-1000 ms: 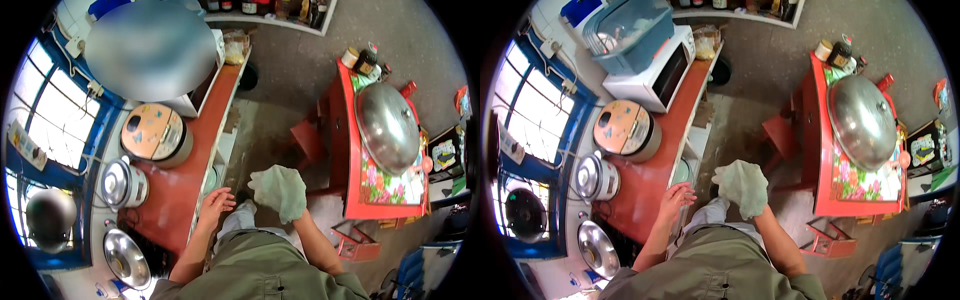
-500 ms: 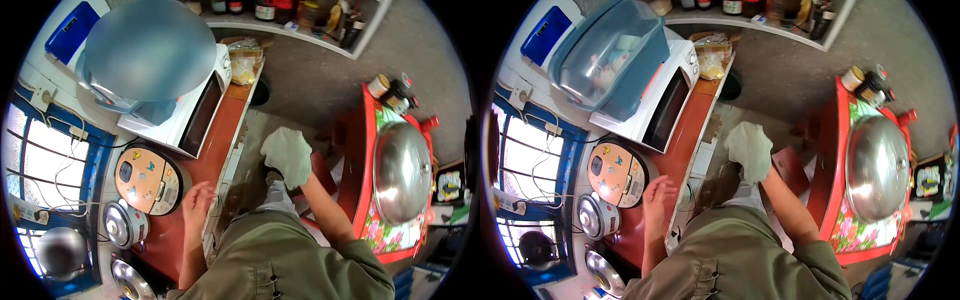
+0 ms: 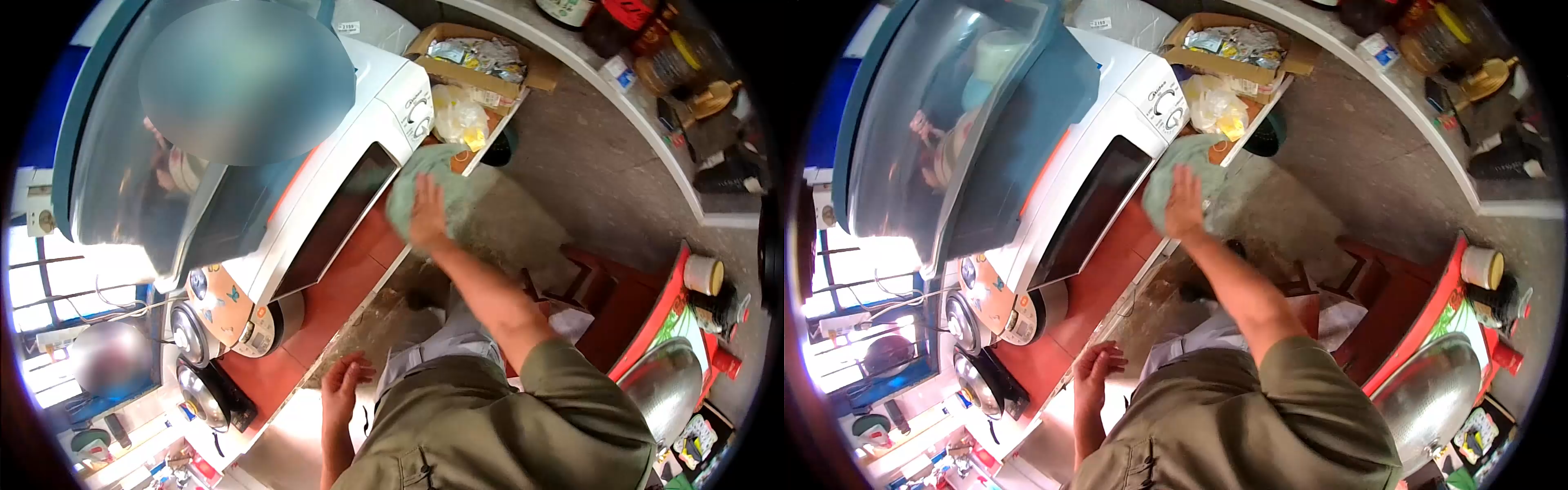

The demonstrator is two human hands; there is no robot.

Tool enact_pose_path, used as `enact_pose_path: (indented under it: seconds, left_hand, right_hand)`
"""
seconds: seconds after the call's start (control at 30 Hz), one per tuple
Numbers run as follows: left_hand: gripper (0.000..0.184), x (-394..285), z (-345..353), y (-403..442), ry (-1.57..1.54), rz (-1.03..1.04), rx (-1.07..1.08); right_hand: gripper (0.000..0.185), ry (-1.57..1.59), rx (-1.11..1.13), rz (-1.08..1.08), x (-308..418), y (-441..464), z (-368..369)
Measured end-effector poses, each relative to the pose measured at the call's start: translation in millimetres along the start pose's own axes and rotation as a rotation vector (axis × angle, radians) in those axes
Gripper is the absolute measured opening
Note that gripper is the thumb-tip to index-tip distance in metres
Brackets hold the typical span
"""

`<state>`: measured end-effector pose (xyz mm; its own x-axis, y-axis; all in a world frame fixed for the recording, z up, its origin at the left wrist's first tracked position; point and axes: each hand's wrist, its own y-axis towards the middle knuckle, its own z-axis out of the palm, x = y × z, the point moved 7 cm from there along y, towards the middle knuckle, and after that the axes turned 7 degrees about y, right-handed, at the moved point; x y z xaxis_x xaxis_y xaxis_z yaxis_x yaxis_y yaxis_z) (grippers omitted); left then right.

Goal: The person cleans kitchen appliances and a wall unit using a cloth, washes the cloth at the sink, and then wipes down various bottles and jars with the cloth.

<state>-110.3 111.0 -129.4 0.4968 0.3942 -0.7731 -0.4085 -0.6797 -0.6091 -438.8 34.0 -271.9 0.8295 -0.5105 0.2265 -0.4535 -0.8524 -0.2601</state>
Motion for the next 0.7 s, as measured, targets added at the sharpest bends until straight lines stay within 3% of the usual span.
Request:
enact_pose_path:
  seconds: [0.03, 0.1, 0.13, 0.2, 0.23, 0.3, 0.33, 0.47, 0.53, 0.57, 0.63, 0.7]
  left_hand:
    - [0.031, 2.0, 4.0, -2.6, 0.003, -0.032, -0.004]
    - [0.031, 2.5, 12.8, -2.7, -0.01, -0.084, -0.039]
    - [0.031, 2.9, 14.7, -3.7, -0.014, -0.102, -0.034]
    - [0.03, -3.0, 19.0, -0.1, -0.022, -0.109, -0.014]
    - [0.03, -3.9, 19.4, 3.6, -0.024, -0.108, -0.013]
    - [0.03, -5.5, 20.5, 8.5, -0.029, -0.1, -0.014]
    - [0.03, -12.3, 23.0, 12.0, -0.025, -0.084, 0.01]
    - [0.032, -29.1, 20.5, 28.4, -0.013, 0.006, 0.072]
    - [0.032, -37.4, 17.9, 37.7, -0.025, 0.036, 0.085]
    - [0.03, -43.2, 16.9, 42.1, -0.027, 0.05, 0.092]
    - [0.03, -43.7, 12.9, 55.7, 0.008, 0.092, 0.131]
    - [0.03, -53.5, 20.5, 65.3, 0.043, 0.129, 0.161]
  right_hand:
    - [0.052, -0.187, 0.187, -0.077, 30.9, -13.2, 1.0]
    - [0.051, 0.068, -0.036, -0.21, 78.5, -21.1, 39.7]
    - [0.051, 0.075, -0.024, -0.214, 87.1, -31.9, 45.7]
    - [0.048, 0.101, 0.075, -0.518, 118.7, -48.3, 55.0]
    - [0.048, 0.099, 0.075, -0.517, 117.9, -49.2, 64.1]
    - [0.04, 0.392, -0.152, -0.738, 115.1, -61.5, 58.6]
    - [0.035, 0.366, -0.076, -0.75, 109.4, -60.6, 64.2]
    - [0.035, 0.428, -0.217, -0.733, 48.2, -60.8, 48.2]
    - [0.039, 0.437, 0.106, -0.344, 3.3, -40.6, 24.9]
    - [0.042, 0.316, -0.262, -0.401, -24.0, -34.6, 31.5]
    - [0.041, 0.322, -0.449, -0.426, -58.7, -24.0, 5.3]
    - [0.038, 0.402, -0.427, -0.369, -65.9, -18.1, -0.2]
